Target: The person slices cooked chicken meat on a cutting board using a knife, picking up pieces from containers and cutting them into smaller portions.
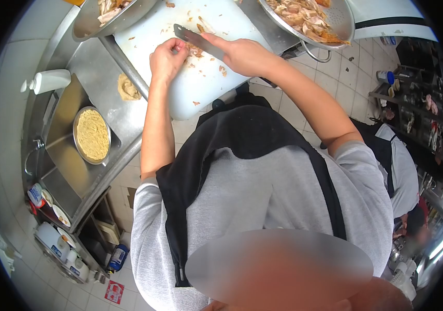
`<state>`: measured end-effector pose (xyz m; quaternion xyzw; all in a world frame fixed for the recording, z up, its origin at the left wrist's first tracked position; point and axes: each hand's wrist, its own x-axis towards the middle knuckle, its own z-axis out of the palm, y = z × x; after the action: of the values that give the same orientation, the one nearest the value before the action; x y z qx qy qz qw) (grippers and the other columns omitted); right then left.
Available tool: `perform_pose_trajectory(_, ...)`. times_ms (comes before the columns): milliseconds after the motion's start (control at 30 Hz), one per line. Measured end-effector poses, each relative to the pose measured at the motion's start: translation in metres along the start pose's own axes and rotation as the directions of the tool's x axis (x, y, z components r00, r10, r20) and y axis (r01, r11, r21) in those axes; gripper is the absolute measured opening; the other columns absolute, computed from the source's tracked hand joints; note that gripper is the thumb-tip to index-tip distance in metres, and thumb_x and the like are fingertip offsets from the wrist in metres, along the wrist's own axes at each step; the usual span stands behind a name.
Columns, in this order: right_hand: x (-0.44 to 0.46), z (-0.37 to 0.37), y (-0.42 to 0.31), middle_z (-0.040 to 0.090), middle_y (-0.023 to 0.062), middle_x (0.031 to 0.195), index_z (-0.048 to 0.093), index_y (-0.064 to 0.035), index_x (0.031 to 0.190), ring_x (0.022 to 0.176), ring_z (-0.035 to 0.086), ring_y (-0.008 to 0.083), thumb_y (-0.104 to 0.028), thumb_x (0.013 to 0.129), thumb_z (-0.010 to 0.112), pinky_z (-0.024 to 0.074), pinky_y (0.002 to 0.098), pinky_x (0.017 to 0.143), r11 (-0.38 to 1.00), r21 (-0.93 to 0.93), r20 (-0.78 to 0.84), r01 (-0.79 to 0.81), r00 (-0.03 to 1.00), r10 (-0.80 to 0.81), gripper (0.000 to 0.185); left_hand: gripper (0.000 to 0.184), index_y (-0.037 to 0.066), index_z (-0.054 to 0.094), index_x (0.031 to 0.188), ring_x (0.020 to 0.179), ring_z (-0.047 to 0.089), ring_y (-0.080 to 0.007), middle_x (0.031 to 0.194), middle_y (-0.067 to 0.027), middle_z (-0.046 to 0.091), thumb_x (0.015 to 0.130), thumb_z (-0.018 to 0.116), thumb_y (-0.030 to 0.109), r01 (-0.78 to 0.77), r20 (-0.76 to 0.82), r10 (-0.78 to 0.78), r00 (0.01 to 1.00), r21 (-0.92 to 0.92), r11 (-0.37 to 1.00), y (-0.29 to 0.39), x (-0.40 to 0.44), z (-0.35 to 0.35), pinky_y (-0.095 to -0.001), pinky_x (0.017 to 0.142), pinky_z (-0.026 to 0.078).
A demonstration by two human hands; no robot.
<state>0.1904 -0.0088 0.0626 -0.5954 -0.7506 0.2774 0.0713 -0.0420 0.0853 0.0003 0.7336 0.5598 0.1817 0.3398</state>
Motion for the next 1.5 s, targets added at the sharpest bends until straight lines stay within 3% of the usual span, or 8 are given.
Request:
perform_pose_trajectory(200,0.006,0.024,0.012,0.071,0.0230,0.093,0.028,-0.0294,0.167,0.084,0.069,0.0406,-0.005,0.093,0.054,0.0543,0.0512,0.079,0.994,0.102,-0.142,0.046,0.989,-0.031,0.081,0.021,0.012,0.076,0.095,0.076,0.069,-0.0199,0.085,-0.0005,0.073,0.085,0.075,0.030,-0.028,-0.055,0.027,0.998,-0.028,0.999,-0.004,0.000,0.006,-0.0336,0.076,0.054)
perform_pose_trajectory(500,-0.020,-0.002,-0.007,0.077,0.0142,0.099,0.027,-0.0269,0.168,0.095,0.073,0.0318,-0.012,0.098,0.055,0.0561,0.0461,0.088,0.992,-0.064,0.084,-0.107,0.990,0.112,0.076,0.024,0.010,0.075,0.099,0.075,0.065,-0.0116,0.084,0.0034,0.069,0.090,0.076,0.032,-0.001,-0.025,0.002,1.000,0.015,1.000,-0.006,0.003,0.007,-0.0303,0.074,0.052)
perform_pose_trajectory(667,0.016,0.016,-0.015,0.073,0.0219,0.097,0.028,-0.0303,0.167,0.088,0.071,0.0368,-0.009,0.097,0.052,0.0560,0.0491,0.081,0.970,0.214,-0.006,-0.113,0.993,0.117,0.077,0.022,0.011,0.077,0.104,0.075,0.067,-0.0133,0.087,0.0006,0.072,0.089,0.077,0.028,-0.041,-0.029,0.043,0.999,0.073,0.996,0.002,-0.003,0.007,-0.0298,0.074,0.053)
perform_pose_trajectory(900,0.004,0.024,0.022,0.073,0.0204,0.094,0.028,-0.0305,0.167,0.070,0.069,0.0311,-0.014,0.100,0.052,0.0578,0.0439,0.075,0.993,0.121,-0.371,0.000,0.927,0.045,0.074,0.029,0.011,0.077,0.111,0.090,0.071,-0.0190,0.106,-0.0050,0.076,0.086,0.079,0.025,-0.157,-0.083,0.172,0.982,0.161,0.974,-0.008,-0.008,-0.004,-0.0335,0.081,0.058)
perform_pose_trajectory(1000,-0.013,0.017,0.032,0.069,0.0110,0.082,0.026,-0.0290,0.169,0.055,0.060,0.0169,-0.015,0.100,0.055,0.0546,0.0361,0.055,0.868,0.481,-0.315,-0.128,0.898,0.307,0.076,0.064,0.015,0.064,0.140,0.130,0.061,-0.0286,0.145,-0.0096,0.062,0.080,0.083,0.024,-0.348,0.162,0.313,0.936,0.293,0.890,0.022,-0.017,-0.026,-0.0418,0.102,0.054)
perform_pose_trajectory(1200,-0.016,0.037,0.056,0.062,0.0050,0.071,0.026,-0.0153,0.169,0.048,0.054,0.0119,-0.010,0.095,0.057,0.0499,0.0317,0.048,0.539,0.834,-0.158,-0.119,0.884,0.439,0.080,0.083,0.021,0.052,0.154,0.142,0.050,-0.0316,0.156,-0.0085,0.054,0.078,0.083,0.027,-0.500,0.238,0.440,0.866,0.445,0.743,0.039,0.028,-0.019,-0.0486,0.120,0.038)
perform_pose_trajectory(1333,-0.011,0.038,0.065,0.060,0.0042,0.070,0.026,-0.0145,0.169,0.049,0.054,0.0134,-0.008,0.095,0.058,0.0492,0.0326,0.048,0.433,0.897,-0.134,-0.088,0.880,0.455,0.080,0.077,0.022,0.055,0.152,0.144,0.049,-0.0304,0.160,-0.0072,0.051,0.080,0.080,0.027,-0.636,0.363,0.523,0.771,0.401,0.659,0.043,0.056,-0.005,-0.0468,0.118,0.039)
perform_pose_trajectory(1500,-0.010,0.036,0.066,0.056,0.0027,0.072,0.025,-0.0139,0.169,0.050,0.050,0.0120,-0.007,0.099,0.058,0.0449,0.0306,0.046,0.386,0.918,-0.107,-0.085,0.887,0.450,0.078,0.042,0.013,0.073,0.122,0.118,0.065,-0.0317,0.124,-0.0110,0.071,0.081,0.075,0.023,-0.630,0.484,0.418,0.769,0.462,0.624,0.062,0.051,-0.010,-0.0473,0.103,0.049)
